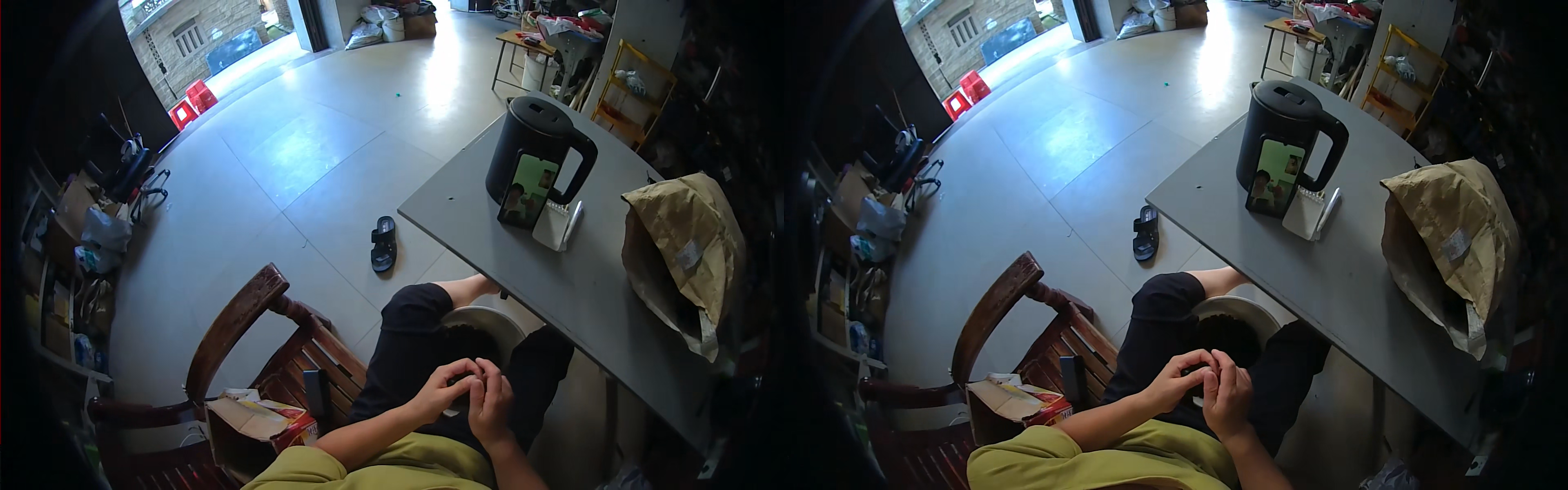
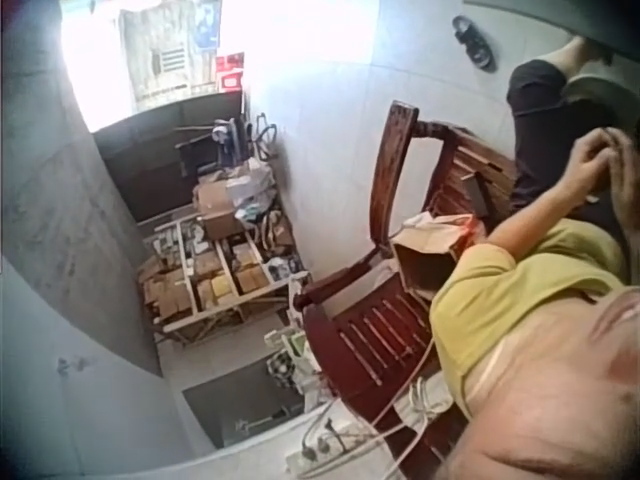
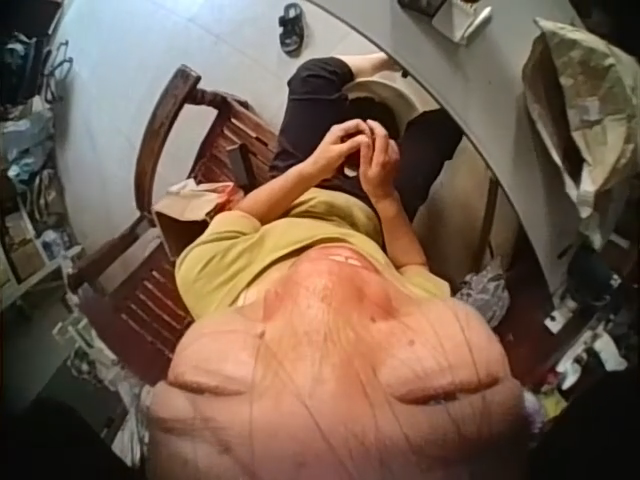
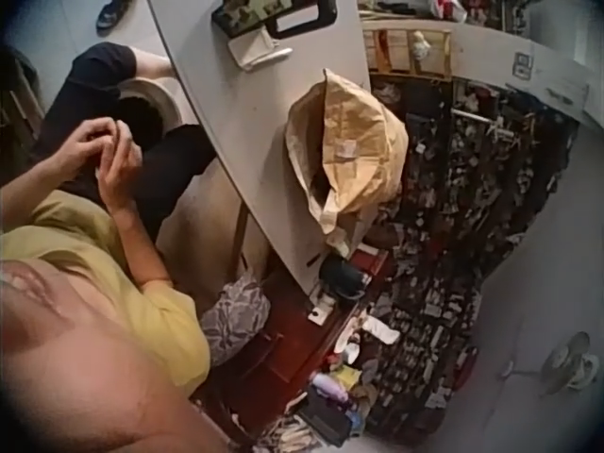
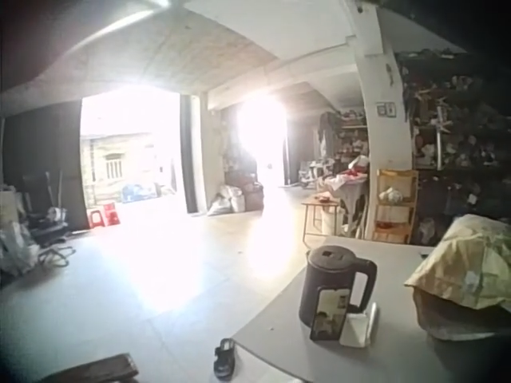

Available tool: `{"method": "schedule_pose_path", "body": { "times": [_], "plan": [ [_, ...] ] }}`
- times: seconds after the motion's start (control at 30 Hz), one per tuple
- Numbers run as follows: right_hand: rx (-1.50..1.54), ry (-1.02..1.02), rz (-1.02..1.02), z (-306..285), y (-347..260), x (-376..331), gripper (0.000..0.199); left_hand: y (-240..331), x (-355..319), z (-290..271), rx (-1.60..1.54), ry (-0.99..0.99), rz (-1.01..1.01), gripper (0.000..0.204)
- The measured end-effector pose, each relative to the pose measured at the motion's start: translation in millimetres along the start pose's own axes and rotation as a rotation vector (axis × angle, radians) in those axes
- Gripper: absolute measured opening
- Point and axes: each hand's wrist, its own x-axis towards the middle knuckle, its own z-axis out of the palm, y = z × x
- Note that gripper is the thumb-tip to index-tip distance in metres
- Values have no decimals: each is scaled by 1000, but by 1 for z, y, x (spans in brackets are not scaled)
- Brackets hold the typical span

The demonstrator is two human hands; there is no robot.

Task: Assembling small black plastic components by hand at a workbench.

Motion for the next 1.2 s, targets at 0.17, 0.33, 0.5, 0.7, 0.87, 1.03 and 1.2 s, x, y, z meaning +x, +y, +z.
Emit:
{"method": "schedule_pose_path", "body": {
  "times": [0.17, 0.33, 0.5, 0.7, 0.87, 1.03, 1.2],
  "plan": [
    [159, -33, -21, -14, -4, -16, 31, 6, -12, -5, 165, -17, -54, 19],
    [858, -49, 562, -38, 5, -32, 10, 27, -14, -1, 724, -212, 362, 39],
    [1159, -303, 791, -41, 19, -16, 13, 32, -5, -13, 957, -270, 490, 33],
    [1513, -257, 793, -32, 12, -9, 35, 29, 4, -6, 996, -142, 587, 32],
    [1002, -21, 700, -11, 15, -21, 21, 21, 2, 15, 998, -92, 534, 29],
    [1358, -599, 640, -39, 27, -23, 22, 47, 8, 1, 847, -285, 288, 27],
    [1197, -1192, 302, -48, 37, -22, 30, 53, 21, 0, 656, -799, 387, 24]
  ]
}}
